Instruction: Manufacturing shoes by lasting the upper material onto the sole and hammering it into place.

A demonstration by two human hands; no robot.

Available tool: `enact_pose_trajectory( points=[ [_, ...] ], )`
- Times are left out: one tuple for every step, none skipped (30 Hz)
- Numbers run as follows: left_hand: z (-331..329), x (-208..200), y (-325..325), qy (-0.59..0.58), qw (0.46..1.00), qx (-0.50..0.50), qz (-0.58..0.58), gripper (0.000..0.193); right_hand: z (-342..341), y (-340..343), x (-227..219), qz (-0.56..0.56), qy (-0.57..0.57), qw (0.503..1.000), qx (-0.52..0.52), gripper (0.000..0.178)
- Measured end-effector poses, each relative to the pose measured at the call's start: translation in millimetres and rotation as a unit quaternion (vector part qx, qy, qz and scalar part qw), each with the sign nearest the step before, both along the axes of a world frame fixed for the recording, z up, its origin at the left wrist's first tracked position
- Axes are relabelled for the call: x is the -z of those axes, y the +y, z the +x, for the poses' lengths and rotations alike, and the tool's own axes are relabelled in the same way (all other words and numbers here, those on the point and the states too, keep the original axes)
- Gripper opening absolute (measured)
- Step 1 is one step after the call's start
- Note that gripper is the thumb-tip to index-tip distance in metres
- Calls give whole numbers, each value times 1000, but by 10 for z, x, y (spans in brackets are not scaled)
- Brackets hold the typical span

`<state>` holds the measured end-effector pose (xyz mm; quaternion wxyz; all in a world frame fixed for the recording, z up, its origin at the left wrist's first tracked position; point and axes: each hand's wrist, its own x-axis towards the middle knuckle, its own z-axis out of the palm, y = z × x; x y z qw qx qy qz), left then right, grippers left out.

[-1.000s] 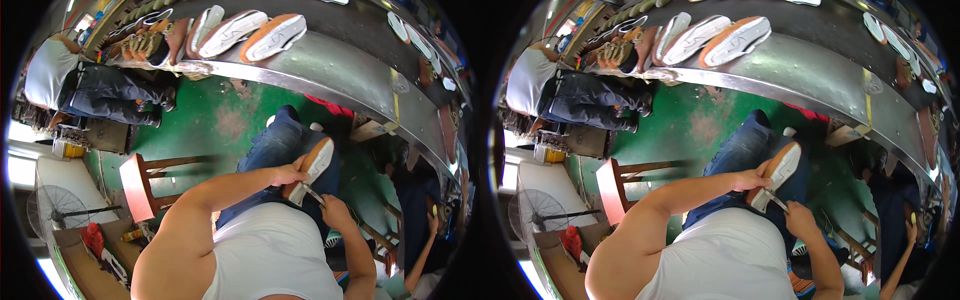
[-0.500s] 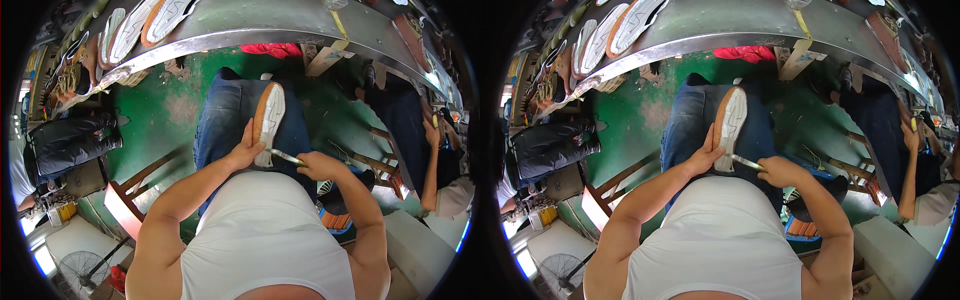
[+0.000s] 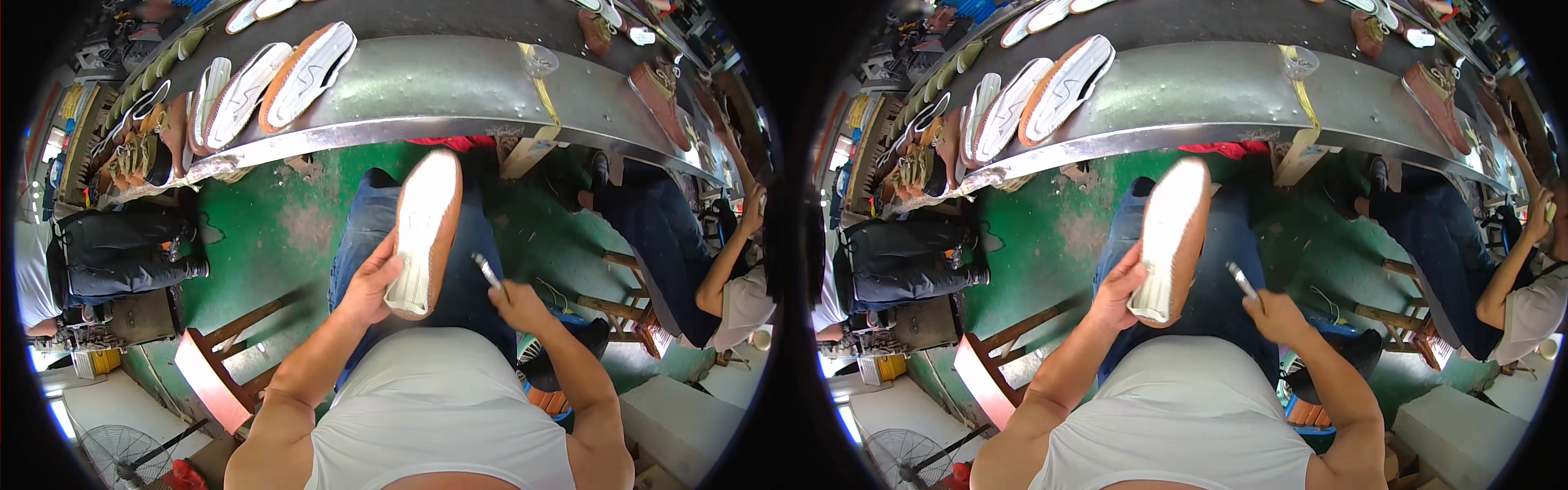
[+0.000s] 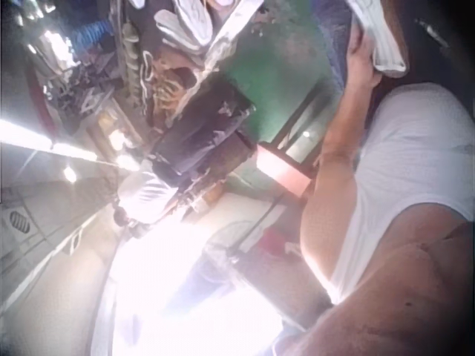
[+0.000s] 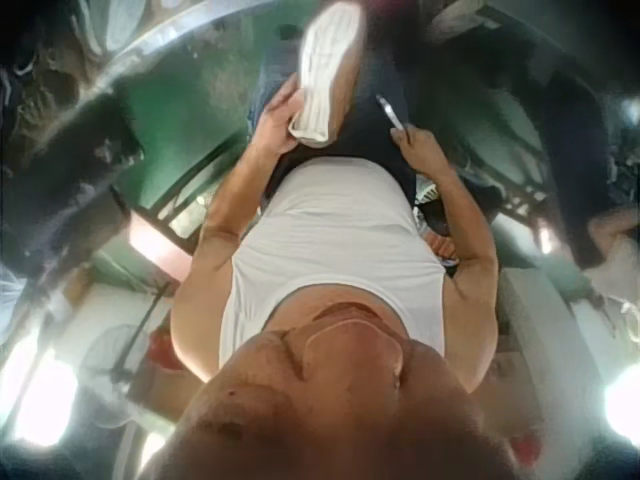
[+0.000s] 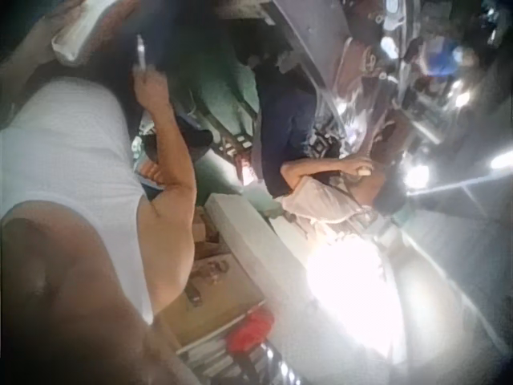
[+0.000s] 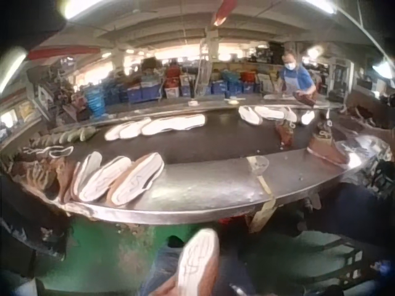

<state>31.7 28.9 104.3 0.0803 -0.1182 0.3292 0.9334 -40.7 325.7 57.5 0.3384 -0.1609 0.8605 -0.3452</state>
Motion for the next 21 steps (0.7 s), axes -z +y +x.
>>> enact_pose_trajectory(
  points=[
    [-97, -124, -29, 44, 998, 2, 54, 72, 33, 16, -25, 77, 89, 988, -98, 43],
    [-258, -272, -51, 88, 993, 13, 76, 64, 53, -15, -104, 77, 93, 988, -101, 43],
    [-414, -287, -157, 39, 993, 33, 110, 63, 108, -70, -212, 87, 158, 972, -152, 43],
    [-564, -304, -242, -11, 988, 55, 145, 64, 154, -108, -304, 97, 221, 949, -200, 43],
    [-698, -330, -234, -8, 988, 52, 144, 64, 164, -148, -342, 64, 228, 956, -173, 44],
    [-861, -359, -168, 16, 997, 30, 69, 66, 122, -201, -361, 64, 232, 955, -174, 44],
    [-990, -380, -110, 39, 999, 7, -7, 69, 61, -255, -379, 31, 268, 950, -160, 45],
    [-1072, -364, -72, 6, 1000, 7, 11, 74, 20, -293, -402, -2, 301, 943, -142, 47],
    [-1090, -355, -37, 21, 999, 5, 38, 74, -27, -332, -426, -1, 303, 943, -141, 47],
    [-1098, -349, -19, 34, 997, 2, 64, 75, -88, -377, -453, -46, 314, 940, -124, 47],
    [-1117, -347, -29, 37, 997, 6, 65, 75, -161, -429, -484, -89, 324, 936, -105, 49],
    [-1106, -336, -47, 53, 989, 28, 139, 76, -227, -504, -567, -88, 325, 936, -104, 49],
    [-1096, -329, -59, 69, 974, 49, 212, 78, -305, -585, -667, -129, 334, 929, -89, 49],
    [-1095, -346, -57, 68, 973, 49, 214, 78, -361, -660, -775, -168, 343, 921, -75, 49],
    [-1125, -386, -58, 69, 975, 42, 207, 81, -417, -730, -857, -166, 343, 921, -75, 49],
    [-1136, -427, -53, 70, 977, 34, 201, 85, -462, -800, -932, -201, 362, 908, -62, 49],
    [-1141, -473, -40, 68, 975, 30, 208, 84, -521, -861, -994, -236, 382, 892, -49, 49],
    [-1149, -479, -41, 68, 975, 28, 208, 84, -582, -928, -1040, -237, 381, 892, -51, 49],
    [-1169, -482, -43, 54, 976, 21, 210, 84, -642, -988, -1079, -242, 415, 875, -58, 49],
    [-1175, -485, -50, 38, 976, 15, 212, 84, -679, -1029, -1095, -247, 446, 858, -65, 50],
    [-1185, -494, -64, 44, 974, 18, 223, 83, -710, -1041, -1065, -250, 424, 868, -65, 59]
  ],
)
